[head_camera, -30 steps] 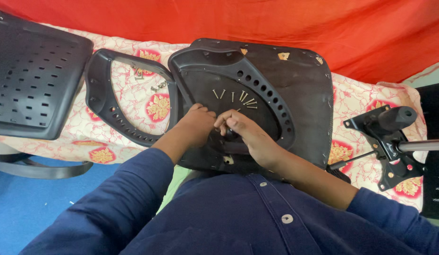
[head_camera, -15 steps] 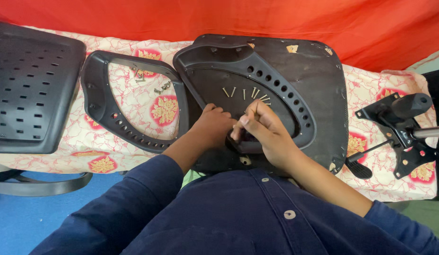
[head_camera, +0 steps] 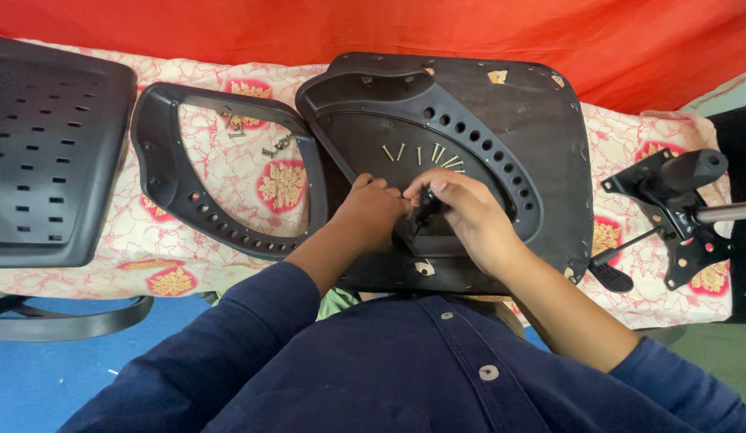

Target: The person uses a screwdriver to fasten screws into a black plastic chair seat. The person repeatedly picks up screws, aligns them with holes, and tightens them with the screwdriver.

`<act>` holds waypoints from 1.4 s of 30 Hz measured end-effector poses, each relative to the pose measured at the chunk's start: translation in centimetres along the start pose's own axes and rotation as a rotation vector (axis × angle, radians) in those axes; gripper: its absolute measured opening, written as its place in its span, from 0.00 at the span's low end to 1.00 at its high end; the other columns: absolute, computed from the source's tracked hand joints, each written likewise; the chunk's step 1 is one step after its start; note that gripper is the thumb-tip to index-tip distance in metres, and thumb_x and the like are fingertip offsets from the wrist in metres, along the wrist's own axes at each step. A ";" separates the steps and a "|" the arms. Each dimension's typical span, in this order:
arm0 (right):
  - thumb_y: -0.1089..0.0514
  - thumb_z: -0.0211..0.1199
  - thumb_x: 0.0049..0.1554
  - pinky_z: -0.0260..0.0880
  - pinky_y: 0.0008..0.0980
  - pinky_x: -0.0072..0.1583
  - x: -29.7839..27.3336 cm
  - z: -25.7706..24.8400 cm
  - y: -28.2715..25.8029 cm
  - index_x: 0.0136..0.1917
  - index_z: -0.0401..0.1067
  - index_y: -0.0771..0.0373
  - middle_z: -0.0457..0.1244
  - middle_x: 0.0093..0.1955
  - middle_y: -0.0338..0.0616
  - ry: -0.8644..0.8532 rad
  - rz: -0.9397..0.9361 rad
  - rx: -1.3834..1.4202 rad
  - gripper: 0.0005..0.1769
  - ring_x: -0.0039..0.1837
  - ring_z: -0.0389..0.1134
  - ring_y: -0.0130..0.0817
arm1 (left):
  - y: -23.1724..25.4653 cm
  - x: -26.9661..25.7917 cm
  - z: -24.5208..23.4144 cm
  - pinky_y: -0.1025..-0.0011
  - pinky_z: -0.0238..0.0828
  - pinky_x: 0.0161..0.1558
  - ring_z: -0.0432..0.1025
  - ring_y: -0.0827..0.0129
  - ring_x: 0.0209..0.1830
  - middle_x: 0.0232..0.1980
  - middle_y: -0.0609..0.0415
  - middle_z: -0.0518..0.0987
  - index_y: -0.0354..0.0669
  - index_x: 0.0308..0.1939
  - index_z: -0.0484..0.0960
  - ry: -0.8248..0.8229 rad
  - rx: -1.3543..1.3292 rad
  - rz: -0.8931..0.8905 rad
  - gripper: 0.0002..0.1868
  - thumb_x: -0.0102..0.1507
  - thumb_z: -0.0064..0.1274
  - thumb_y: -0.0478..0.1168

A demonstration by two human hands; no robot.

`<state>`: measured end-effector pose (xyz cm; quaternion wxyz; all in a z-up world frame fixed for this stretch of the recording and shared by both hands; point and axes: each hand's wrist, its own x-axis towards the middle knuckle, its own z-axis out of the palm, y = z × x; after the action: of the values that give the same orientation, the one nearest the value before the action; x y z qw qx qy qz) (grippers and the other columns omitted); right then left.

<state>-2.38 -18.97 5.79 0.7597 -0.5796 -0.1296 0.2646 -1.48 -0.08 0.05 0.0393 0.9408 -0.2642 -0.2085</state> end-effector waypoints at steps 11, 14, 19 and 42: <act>0.58 0.52 0.68 0.66 0.35 0.63 -0.2 1.3 0.0 0.47 0.60 0.58 0.67 0.47 0.46 -0.053 -0.070 -0.058 0.06 0.53 0.67 0.33 | -0.8 0.0 1.7 0.56 0.54 0.64 0.69 0.61 0.56 0.48 0.59 0.79 0.57 0.46 0.84 0.172 -0.066 0.061 0.22 0.47 0.65 0.40; 0.54 0.48 0.70 0.62 0.34 0.62 -0.3 0.8 -0.4 0.51 0.61 0.59 0.63 0.43 0.44 -0.004 -0.025 -0.130 0.08 0.51 0.65 0.33 | -0.7 -0.1 1.8 0.58 0.57 0.64 0.70 0.61 0.55 0.46 0.59 0.80 0.59 0.46 0.85 0.214 -0.073 0.070 0.20 0.49 0.64 0.40; 0.50 0.42 0.68 0.58 0.33 0.65 -0.7 1.0 -0.8 0.58 0.70 0.64 0.61 0.48 0.42 -0.023 0.017 -0.062 0.20 0.57 0.62 0.30 | -0.5 -0.2 1.6 0.59 0.57 0.62 0.71 0.62 0.54 0.44 0.59 0.80 0.60 0.44 0.85 0.199 -0.004 0.056 0.20 0.48 0.63 0.39; 0.54 0.50 0.68 0.59 0.30 0.68 -1.0 -0.9 -0.4 0.51 0.74 0.71 0.64 0.55 0.45 -0.036 -0.137 -0.195 0.18 0.63 0.63 0.32 | -0.2 0.0 0.6 0.56 0.52 0.68 0.68 0.61 0.58 0.47 0.58 0.79 0.61 0.46 0.84 0.093 -0.059 0.024 0.23 0.46 0.69 0.43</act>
<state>-2.63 -20.30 5.98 0.7135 -0.6358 -0.2077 0.2087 -1.60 0.13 -0.49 0.0816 0.9447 -0.2670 -0.1718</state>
